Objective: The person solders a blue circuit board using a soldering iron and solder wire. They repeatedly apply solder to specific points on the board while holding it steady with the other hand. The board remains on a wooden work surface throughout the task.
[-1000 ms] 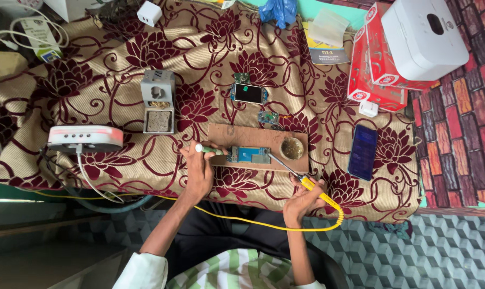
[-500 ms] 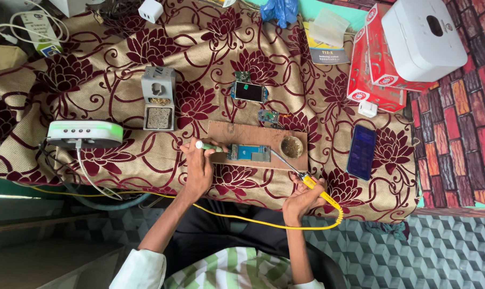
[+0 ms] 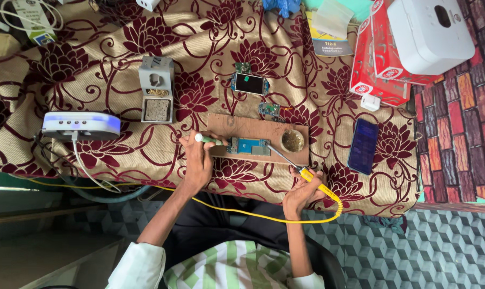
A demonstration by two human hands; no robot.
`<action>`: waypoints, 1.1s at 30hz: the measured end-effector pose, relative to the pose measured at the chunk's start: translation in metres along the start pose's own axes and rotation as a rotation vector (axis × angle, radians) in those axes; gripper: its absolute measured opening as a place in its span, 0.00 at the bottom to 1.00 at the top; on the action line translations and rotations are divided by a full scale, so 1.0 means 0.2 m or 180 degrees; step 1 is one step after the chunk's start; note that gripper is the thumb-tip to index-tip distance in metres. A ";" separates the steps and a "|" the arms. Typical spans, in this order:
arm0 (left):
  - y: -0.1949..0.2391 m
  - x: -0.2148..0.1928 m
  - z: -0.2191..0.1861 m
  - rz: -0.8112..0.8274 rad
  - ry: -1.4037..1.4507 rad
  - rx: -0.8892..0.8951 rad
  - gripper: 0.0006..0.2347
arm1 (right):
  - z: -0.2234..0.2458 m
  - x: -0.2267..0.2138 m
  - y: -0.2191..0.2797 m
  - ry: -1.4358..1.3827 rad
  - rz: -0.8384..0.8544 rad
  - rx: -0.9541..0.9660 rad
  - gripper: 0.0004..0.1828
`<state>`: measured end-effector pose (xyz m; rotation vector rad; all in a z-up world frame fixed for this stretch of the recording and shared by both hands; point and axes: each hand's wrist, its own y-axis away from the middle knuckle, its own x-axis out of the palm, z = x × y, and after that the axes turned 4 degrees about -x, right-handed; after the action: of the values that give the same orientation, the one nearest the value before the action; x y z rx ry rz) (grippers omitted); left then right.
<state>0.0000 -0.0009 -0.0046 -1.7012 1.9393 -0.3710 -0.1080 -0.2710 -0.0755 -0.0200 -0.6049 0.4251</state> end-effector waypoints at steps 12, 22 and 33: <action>-0.01 0.00 -0.02 0.0027 0.0417 -0.0232 0.10 | 0.10 0.09 0.02 -0.0007 0.0093 -0.0040 0.20; -0.01 -0.01 -0.03 0.0038 0.0135 -0.0126 0.10 | 0.09 0.10 0.03 0.0017 -0.0044 -0.0004 0.20; -0.02 -0.03 -0.06 -0.0062 -0.0473 0.0046 0.09 | 0.11 0.12 0.03 0.0082 0.0189 -0.0117 0.19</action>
<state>-0.0036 0.0020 0.0085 -1.6897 1.8103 -0.2574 -0.1057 -0.2580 -0.0458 -0.0786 -0.5878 0.4705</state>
